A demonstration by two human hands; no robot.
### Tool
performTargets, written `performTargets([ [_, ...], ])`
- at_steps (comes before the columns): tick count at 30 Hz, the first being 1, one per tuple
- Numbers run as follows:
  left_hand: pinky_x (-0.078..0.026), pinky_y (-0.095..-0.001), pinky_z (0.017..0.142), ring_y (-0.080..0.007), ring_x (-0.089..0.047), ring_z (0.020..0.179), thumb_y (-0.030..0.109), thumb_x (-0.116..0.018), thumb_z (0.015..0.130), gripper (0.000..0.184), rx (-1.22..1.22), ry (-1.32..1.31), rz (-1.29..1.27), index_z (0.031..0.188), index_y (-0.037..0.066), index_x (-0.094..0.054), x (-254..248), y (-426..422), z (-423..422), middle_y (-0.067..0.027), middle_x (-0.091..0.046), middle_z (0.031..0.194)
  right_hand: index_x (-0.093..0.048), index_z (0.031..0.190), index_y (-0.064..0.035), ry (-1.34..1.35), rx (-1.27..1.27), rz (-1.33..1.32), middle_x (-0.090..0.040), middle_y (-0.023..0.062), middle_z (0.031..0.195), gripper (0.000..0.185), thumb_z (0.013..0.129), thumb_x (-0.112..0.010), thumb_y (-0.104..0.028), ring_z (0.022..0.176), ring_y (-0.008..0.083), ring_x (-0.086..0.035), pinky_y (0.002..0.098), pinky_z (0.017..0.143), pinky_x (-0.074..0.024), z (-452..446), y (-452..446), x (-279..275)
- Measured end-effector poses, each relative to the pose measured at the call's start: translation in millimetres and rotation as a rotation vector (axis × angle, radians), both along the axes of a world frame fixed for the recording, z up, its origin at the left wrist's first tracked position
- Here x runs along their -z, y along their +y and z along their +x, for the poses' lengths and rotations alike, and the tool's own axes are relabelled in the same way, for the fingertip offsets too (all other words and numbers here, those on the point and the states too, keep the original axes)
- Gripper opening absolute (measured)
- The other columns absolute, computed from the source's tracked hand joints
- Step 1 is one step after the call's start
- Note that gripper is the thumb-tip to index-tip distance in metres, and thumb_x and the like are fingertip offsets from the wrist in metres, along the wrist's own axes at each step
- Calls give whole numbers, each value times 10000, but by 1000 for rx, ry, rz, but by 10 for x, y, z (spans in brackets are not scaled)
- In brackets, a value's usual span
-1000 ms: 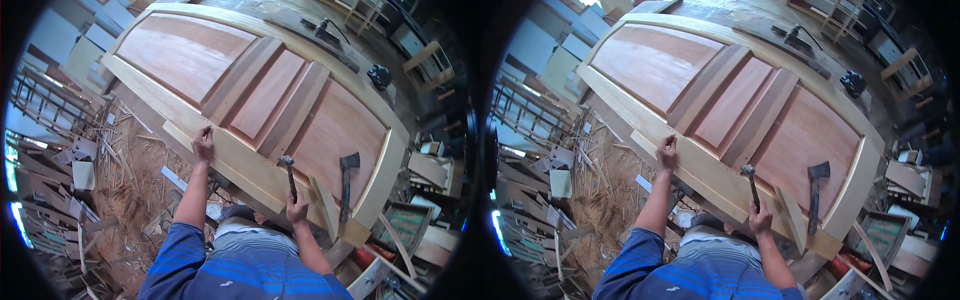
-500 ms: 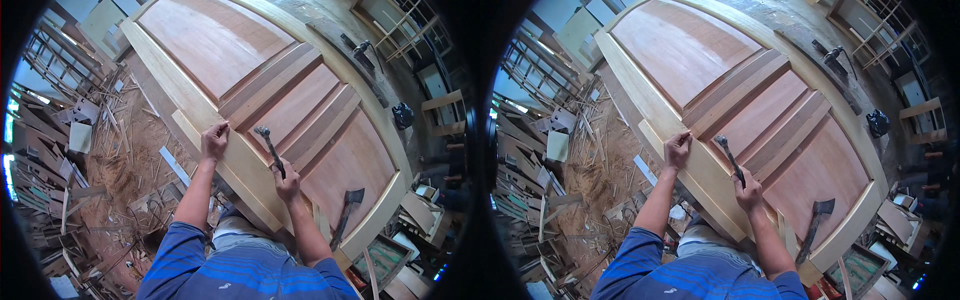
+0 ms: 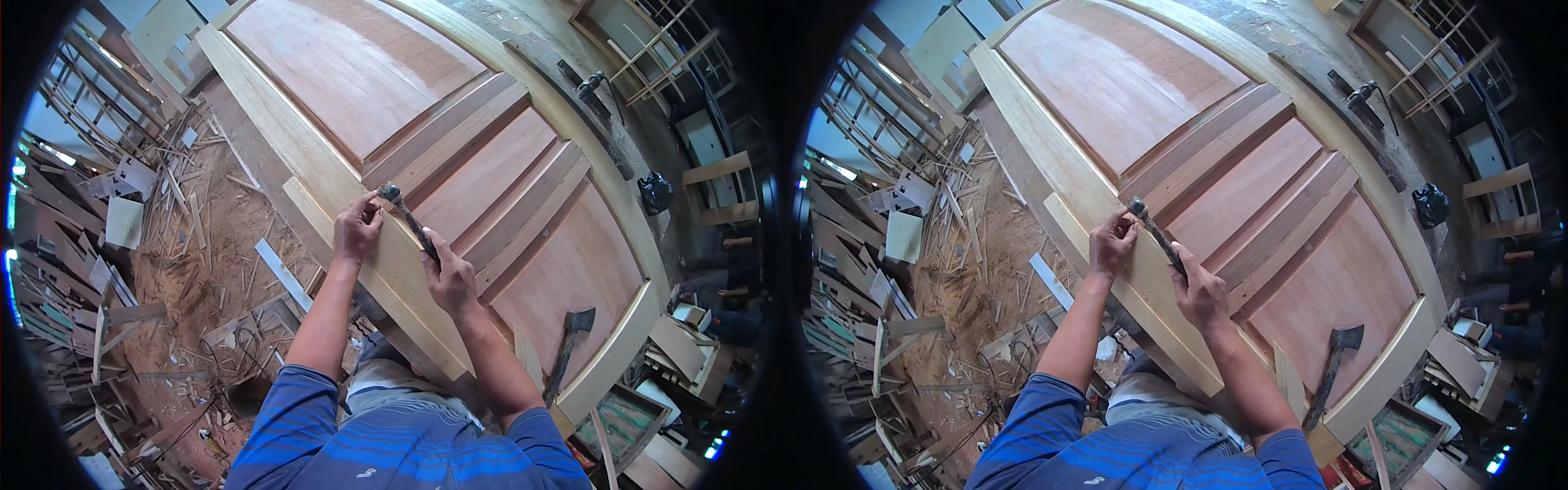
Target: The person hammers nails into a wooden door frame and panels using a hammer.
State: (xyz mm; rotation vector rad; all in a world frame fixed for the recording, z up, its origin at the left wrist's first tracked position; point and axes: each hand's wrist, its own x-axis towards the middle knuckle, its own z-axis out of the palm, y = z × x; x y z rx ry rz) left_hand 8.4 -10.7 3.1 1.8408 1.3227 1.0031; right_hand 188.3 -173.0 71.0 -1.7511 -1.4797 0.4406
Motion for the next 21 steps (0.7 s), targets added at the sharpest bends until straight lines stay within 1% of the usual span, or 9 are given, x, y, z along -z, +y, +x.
performTargets([
  [3, -663, -403, 793, -257, -820, 829, 93, -842, 910, 433, 1, 10, 13, 1339, 104, -786, 51, 18, -10, -123, -839, 960, -592, 1558, -136, -6, -15, -72, -795, 251, 1084, 483, 1097, -698, -238, 966, 461, -788, 535, 792, -630, -42, 37, -38],
  [6, -662, -402, 786, -263, -816, 814, 97, -840, 904, 459, 23, -56, 14, 1359, 89, -776, 73, 26, -15, -127, -837, 948, -582, 1568, -136, -93, -76, -306, -794, 251, 1110, 481, 1109, -681, -237, 975, 467, -784, 539, 794, -629, -2, 75, -40],
  [9, -642, -385, 739, -242, -816, 790, 139, -848, 914, 368, 16, 72, 14, 1264, 46, -783, 60, 42, -35, -134, -837, 923, -549, 1599, -161, -58, -77, -98, -801, 243, 1134, 503, 1114, -655, -243, 913, 424, -803, 541, 748, -640, -34, 45, -136],
  [12, -661, -407, 781, -269, -807, 795, 101, -842, 895, 538, 7, 45, 38, 1424, 82, -743, 42, 21, -24, -135, -833, 930, -545, 1601, -161, 51, -36, 274, -798, 258, 1108, 493, 1124, -631, -247, 907, 439, -799, 537, 745, -642, -129, 35, -297],
  [13, -661, -406, 780, -267, -803, 788, 102, -843, 896, 549, 13, 54, 21, 1435, 85, -738, 48, 14, -46, -133, -833, 929, -543, 1598, -162, 62, -14, 335, -797, 262, 1094, 487, 1122, -623, -232, 914, 461, -792, 535, 753, -645, -131, 19, -137],
  [16, -657, -401, 776, -262, -790, 771, 101, -844, 895, 582, 27, 48, -1, 1464, 96, -724, 38, 45, -26, -126, -831, 925, -556, 1579, -157, -102, -44, -396, -798, 261, 1093, 478, 1111, -639, -209, 923, 464, -790, 532, 761, -648, -36, 112, -9],
  [17, -655, -399, 776, -260, -787, 768, 100, -845, 894, 592, 31, 43, -8, 1472, 99, -720, 72, 5, -55, -123, -830, 923, -541, 1562, -146, -128, -64, -367, -794, 273, 1090, 477, 1104, -647, -225, 914, 468, -788, 545, 757, -644, 24, 115, -36],
  [18, -653, -397, 775, -258, -783, 765, 98, -846, 893, 602, 28, 30, -7, 1480, 102, -716, 75, 42, -31, -121, -829, 921, -538, 1559, -145, -93, -51, -236, -793, 271, 1080, 477, 1104, -647, -239, 905, 466, -788, 552, 749, -640, 35, 131, -117],
  [21, -648, -351, 746, -189, -795, 753, 106, -828, 923, 573, 10, 29, 31, 1482, 60, -712, 109, 45, -23, -111, -833, 895, -535, 1553, -142, 2, -29, 64, -793, 266, 1061, 481, 1102, -648, -267, 885, 461, -786, 568, 729, -630, -61, 48, -118],
])
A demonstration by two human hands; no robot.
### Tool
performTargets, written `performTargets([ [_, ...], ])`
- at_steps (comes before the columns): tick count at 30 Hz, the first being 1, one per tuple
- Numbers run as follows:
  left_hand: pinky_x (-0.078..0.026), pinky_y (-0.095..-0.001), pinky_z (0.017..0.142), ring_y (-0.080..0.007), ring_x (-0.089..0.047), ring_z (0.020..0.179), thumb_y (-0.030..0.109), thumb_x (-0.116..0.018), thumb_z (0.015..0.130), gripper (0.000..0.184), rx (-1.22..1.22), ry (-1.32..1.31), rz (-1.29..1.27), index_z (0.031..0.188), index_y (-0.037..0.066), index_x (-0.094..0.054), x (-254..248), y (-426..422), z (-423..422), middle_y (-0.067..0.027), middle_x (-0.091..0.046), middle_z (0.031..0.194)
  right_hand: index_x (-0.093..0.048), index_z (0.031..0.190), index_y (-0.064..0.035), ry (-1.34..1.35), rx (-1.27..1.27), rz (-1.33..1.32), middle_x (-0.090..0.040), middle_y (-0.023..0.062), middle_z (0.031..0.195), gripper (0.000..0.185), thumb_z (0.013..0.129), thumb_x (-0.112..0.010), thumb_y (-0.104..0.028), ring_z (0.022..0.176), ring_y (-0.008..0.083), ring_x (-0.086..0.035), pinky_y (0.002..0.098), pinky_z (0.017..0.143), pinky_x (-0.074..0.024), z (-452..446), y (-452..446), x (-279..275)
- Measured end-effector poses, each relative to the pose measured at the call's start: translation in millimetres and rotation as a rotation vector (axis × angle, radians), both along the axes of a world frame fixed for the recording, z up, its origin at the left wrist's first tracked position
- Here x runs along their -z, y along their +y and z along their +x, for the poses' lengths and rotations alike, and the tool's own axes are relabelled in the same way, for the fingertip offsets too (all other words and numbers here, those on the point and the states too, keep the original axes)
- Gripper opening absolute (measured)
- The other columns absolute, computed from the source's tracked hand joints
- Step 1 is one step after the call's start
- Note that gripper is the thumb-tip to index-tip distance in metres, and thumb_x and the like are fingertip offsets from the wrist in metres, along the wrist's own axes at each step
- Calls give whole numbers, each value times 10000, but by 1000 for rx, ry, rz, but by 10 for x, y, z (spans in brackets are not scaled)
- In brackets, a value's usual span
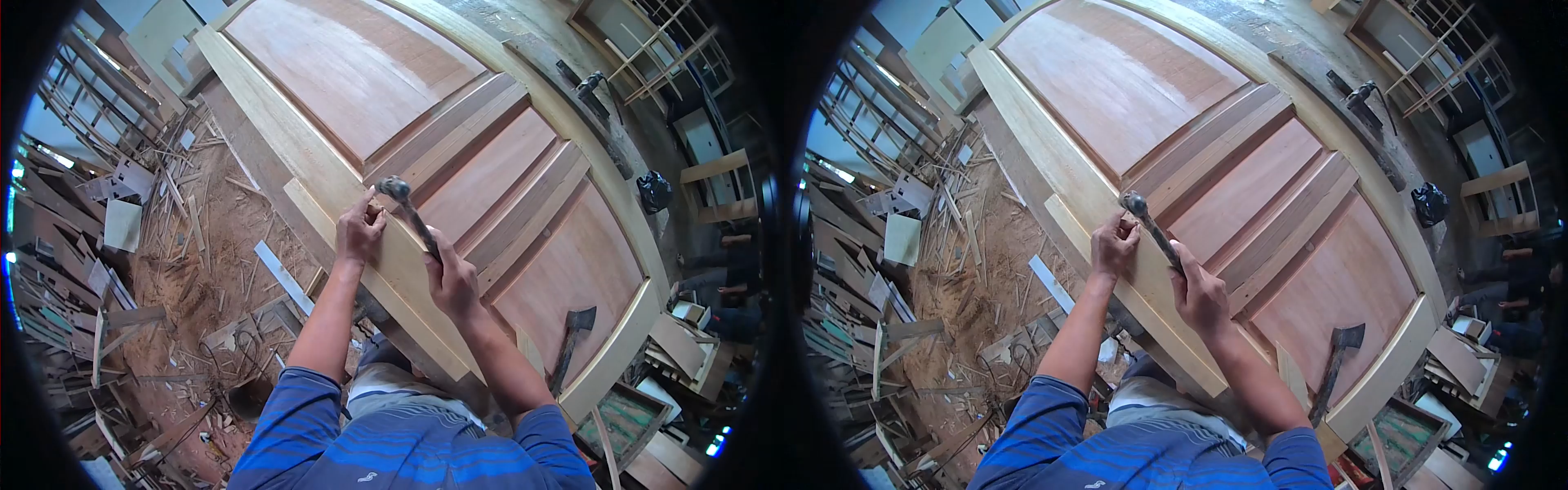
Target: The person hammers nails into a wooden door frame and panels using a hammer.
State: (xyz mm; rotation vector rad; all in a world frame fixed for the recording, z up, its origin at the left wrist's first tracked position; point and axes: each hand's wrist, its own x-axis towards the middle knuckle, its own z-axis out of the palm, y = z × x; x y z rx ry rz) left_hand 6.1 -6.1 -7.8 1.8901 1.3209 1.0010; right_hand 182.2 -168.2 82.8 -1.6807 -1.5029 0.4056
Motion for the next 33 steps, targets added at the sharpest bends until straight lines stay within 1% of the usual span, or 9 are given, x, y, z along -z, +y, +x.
performTargets([
  [2, -652, -385, 777, -228, -790, 766, 111, -830, 903, 595, 5, 40, -15, 1486, 93, -712, -68, -31, -15, -119, -829, 905, -540, 1553, -142, 22, 5, 123, -793, 261, 1061, 483, 1100, -653, -267, 879, 458, -786, 571, 721, -628, -34, -56, 127],
  [5, -654, -403, 792, -249, -788, 772, 120, -829, 892, 604, 17, 15, -28, 1485, 109, -713, -25, -14, -29, -127, -828, 911, -566, 1544, -136, -176, -42, -398, -796, 246, 1014, 470, 1099, -660, -253, 860, 453, -788, 568, 713, -630, 38, 30, 169],
  [9, -644, -419, 783, -271, -780, 773, 125, -827, 887, 587, 4, -36, -33, 1466, 106, -728, 73, 14, -2, -129, -825, 919, -544, 1559, -171, 68, 23, 16, -787, 275, 1028, 471, 1108, -619, -284, 907, 502, -771, 630, 780, -603, -53, -14, 108],
  [12, -630, -432, 805, -290, -773, 816, 117, -827, 879, 469, 0, 26, -65, 1346, 88, -787, -58, -22, -3, -130, -818, 927, -559, 1540, -181, -90, -41, -526, -781, 283, 1013, 445, 1110, -624, -269, 918, 507, -770, 613, 771, -606, 4, 17, 183],
  [18, -634, -392, 846, -259, -810, 898, 52, -849, 904, 247, 119, 108, 225, 1151, 60, -833, -5, -3, -33, -136, -827, 969, -539, 1548, -191, 229, 149, -284, -778, 285, 1012, 443, 1120, -607, -282, 949, 518, -766, 629, 794, -599, -78, -134, 193],
  [22, -637, -354, 898, -196, -807, 973, 64, -817, 1004, 160, -189, -140, 73, 1160, 30, -817, -48, -39, -24, -121, -847, 1089, -570, 1533, -181, 263, 239, -358, -782, 264, 1015, 445, 1106, -640, -286, 955, 510, -771, 601, 809, -607, -83, -222, 396],
  [26, -636, -302, 933, -162, -793, 1042, 72, -787, 1049, 211, -150, -145, -117, 1242, -13, -790, -14, 224, -192, -138, -841, 1150, -604, 1509, -181, 250, 228, -304, -789, 243, 1015, 430, 1099, -658, -300, 947, 496, -780, 583, 802, -620, -93, -225, 449],
  [29, -639, -303, 927, -158, -791, 1049, 57, -779, 1051, 238, -74, -211, -99, 1280, -8, -788, 112, 423, -269, -134, -843, 1144, -609, 1507, -197, 243, 215, -337, -791, 239, 1018, 429, 1099, -658, -318, 941, 490, -782, 591, 800, -624, -105, -186, 453],
  [33, -641, -347, 795, -197, -815, 873, 110, -821, 1015, 210, -118, -123, -23, 1212, 39, -841, 115, 423, -225, -168, -844, 1025, -612, 1507, -189, 240, 218, -326, -789, 236, 1004, 431, 1100, -662, -320, 932, 480, -786, 585, 793, -626, -110, -132, 424],
])
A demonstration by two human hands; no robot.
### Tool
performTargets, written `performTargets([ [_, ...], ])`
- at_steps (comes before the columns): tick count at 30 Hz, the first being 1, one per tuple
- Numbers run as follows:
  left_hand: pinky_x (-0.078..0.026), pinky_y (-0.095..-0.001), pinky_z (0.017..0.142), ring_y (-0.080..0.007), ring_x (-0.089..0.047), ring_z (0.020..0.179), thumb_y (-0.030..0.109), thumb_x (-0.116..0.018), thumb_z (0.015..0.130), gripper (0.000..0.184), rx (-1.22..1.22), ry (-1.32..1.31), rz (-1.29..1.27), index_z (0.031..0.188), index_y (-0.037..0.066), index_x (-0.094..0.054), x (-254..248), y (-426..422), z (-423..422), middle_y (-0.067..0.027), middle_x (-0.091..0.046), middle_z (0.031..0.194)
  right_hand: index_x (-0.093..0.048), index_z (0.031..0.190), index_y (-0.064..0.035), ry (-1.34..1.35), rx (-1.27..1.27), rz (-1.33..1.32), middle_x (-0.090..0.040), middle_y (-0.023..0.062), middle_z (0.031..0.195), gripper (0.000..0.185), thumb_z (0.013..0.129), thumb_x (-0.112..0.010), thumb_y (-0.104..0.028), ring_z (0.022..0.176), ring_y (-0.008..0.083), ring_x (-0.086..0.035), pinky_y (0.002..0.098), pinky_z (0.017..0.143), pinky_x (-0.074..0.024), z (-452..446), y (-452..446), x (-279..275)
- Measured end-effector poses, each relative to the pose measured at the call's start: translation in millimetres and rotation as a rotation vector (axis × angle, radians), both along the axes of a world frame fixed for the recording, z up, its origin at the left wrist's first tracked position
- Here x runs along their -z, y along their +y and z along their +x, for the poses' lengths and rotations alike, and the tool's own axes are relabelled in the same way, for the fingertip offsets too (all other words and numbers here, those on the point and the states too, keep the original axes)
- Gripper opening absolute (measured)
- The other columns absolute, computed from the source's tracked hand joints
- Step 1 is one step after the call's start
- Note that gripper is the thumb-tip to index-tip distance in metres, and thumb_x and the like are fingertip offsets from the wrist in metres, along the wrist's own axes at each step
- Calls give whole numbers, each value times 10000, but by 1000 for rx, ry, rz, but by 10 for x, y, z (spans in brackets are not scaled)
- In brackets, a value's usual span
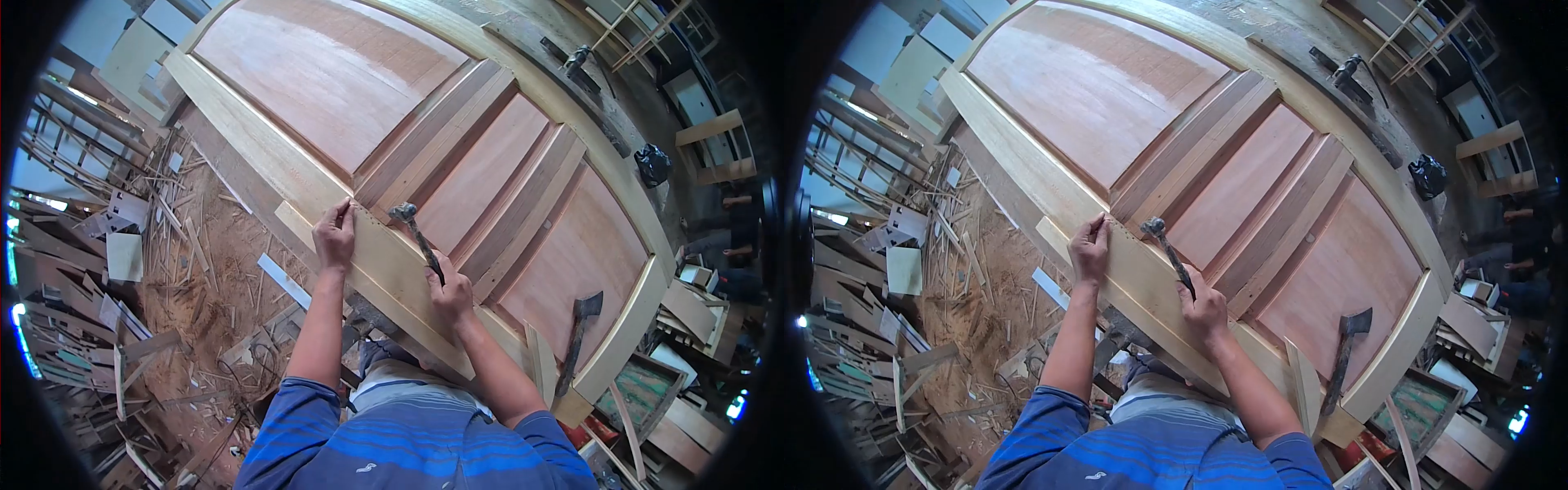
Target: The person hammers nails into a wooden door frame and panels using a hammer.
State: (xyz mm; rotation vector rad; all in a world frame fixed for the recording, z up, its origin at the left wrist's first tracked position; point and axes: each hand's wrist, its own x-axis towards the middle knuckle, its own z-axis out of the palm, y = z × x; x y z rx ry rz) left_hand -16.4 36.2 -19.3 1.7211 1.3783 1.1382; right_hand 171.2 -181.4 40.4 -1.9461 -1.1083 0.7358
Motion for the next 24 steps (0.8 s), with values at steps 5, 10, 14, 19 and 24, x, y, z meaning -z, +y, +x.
performTargets([
  [5, -616, -365, 724, -222, -788, 776, 126, -835, 1001, 210, 4, 76, 62, 1195, 48, -856, -149, -15, 38, -176, -814, 936, -633, 1489, -127, -16, -12, 26, -759, 219, 913, 426, 1092, -688, -272, 834, 426, -797, 500, 746, -615, 4, 7, 12],
  [10, -616, -381, 738, -252, -781, 785, 119, -839, 987, 207, 13, 118, 97, 1183, 56, -859, -219, -38, 53, -176, -805, 918, -637, 1485, -112, -14, -32, 46, -756, 221, 902, 425, 1089, -699, -254, 812, 401, -802, 483, 737, -614, -1, 17, 13],
  [14, -625, -392, 813, -272, -796, 864, 94, -841, 973, 206, 47, 180, 140, 1174, 54, -858, -285, -48, 54, -171, -826, 990, -626, 1505, -149, 6, -64, 33, -788, 229, 1030, 436, 1089, -693, -259, 929, 432, -799, 519, 796, -634, 6, 116, -68],
  [19, -624, -405, 831, -280, -791, 872, 74, -839, 961, 218, 92, 222, 220, 1177, 49, -848, -262, -38, 60, -168, -831, 1016, -629, 1509, -158, -85, -130, 178, -809, 222, 1126, 445, 1085, -699, -273, 986, 432, -802, 520, 814, -651, -7, 429, -132],
  [24, -634, -400, 825, -286, -811, 883, 81, -838, 969, 215, 12, 126, 86, 1179, 36, -834, -263, -59, 77, -177, -833, 1029, -645, 1495, -160, -119, -178, 184, -814, 205, 1136, 432, 1084, -703, -279, 985, 412, -806, 517, 802, -652, -37, 637, -306],
])
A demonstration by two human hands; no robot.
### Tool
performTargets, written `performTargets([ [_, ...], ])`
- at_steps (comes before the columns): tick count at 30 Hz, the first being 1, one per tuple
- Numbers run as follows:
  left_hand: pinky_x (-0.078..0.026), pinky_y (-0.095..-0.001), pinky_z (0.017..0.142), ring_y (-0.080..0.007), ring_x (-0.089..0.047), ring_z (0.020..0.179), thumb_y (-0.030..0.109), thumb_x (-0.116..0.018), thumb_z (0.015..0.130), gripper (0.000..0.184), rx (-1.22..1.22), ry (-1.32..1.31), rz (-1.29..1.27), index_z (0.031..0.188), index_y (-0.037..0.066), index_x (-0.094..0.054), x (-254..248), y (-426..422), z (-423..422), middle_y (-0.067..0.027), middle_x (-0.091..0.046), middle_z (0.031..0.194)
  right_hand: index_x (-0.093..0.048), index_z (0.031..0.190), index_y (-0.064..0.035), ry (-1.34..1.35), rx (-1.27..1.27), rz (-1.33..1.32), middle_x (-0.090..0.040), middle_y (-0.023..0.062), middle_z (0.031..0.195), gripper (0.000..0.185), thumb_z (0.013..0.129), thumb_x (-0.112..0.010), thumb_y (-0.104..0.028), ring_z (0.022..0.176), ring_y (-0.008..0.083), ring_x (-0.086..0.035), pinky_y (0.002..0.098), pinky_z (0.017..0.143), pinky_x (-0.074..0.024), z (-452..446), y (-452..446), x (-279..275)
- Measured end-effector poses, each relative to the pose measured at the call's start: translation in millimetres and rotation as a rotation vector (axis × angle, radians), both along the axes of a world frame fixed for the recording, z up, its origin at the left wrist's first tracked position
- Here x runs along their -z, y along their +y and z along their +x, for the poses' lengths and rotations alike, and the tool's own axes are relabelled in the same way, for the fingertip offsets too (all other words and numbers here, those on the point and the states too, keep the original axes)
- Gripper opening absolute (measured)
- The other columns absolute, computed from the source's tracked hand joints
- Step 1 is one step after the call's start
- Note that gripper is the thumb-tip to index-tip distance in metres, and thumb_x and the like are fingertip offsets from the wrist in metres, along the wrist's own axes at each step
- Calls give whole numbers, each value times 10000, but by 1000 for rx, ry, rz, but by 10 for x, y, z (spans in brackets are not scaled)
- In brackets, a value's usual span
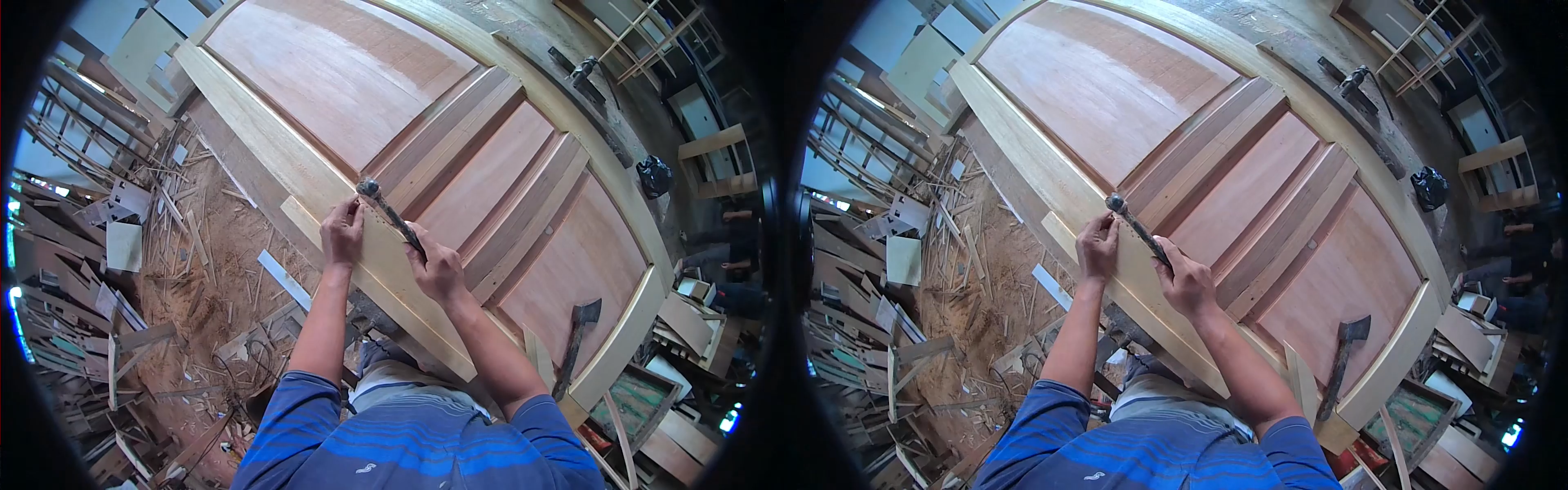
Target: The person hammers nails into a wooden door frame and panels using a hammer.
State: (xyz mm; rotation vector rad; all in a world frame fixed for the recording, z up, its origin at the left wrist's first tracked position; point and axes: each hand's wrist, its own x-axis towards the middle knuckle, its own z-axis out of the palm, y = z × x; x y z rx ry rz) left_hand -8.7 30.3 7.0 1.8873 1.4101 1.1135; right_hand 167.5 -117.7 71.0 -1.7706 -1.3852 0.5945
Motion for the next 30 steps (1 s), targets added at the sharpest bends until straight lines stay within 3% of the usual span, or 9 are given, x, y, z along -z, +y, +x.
performTargets([
  [9, -637, -397, 829, -289, -815, 885, 61, -828, 967, 198, 65, 62, 95, 1164, 44, -845, -25, 14, -13, -177, -833, 1011, -636, 1497, -154, -20, 19, -24, -815, 200, 1153, 435, 1085, -701, -279, 990, 409, -805, 515, 799, -654, -1, -12, 118],
  [12, -641, -401, 824, -291, -817, 879, 71, -834, 954, 304, 92, 87, 126, 1257, 59, -821, 9, 36, -42, -161, -834, 1007, -630, 1497, -149, -41, 6, -6, -815, 199, 1150, 435, 1086, -698, -277, 988, 407, -807, 515, 794, -655, -11, 19, 101],
  [15, -650, -411, 815, -290, -820, 870, 94, -840, 942, 452, 6, 75, -66, 1387, 78, -757, 0, -7, -16, -144, -835, 1002, -631, 1494, -150, -114, -23, 31, -818, 193, 1125, 428, 1091, -691, -279, 954, 400, -809, 519, 769, -651, -23, 49, 70],
  [21, -656, -425, 806, -299, -822, 863, 107, -846, 931, 531, 31, 96, -50, 1441, 81, -700, -15, 21, -42, -142, -831, 980, -624, 1520, -137, -271, -116, -161, -810, 212, 1024, 462, 1083, -711, -260, 902, 423, -800, 523, 747, -634, 18, 93, -17],
  [27, -653, -415, 802, -296, -818, 851, 122, -855, 922, 567, 28, 61, -46, 1463, 69, -696, 15, 19, -62, -136, -824, 946, -615, 1505, -147, -76, -13, 326, -807, 211, 976, 420, 1114, -644, -296, 815, 434, -789, 564, 683, -621, -85, 50, -301],
  [30, -652, -412, 797, -299, -817, 843, 114, -851, 928, 548, 22, 85, -92, 1452, 59, -700, -9, 11, -57, -136, -824, 947, -596, 1531, -145, -286, -161, -144, -804, 236, 1039, 436, 1117, -641, -272, 821, 454, -783, 570, 677, -614, 16, 89, 3],
])
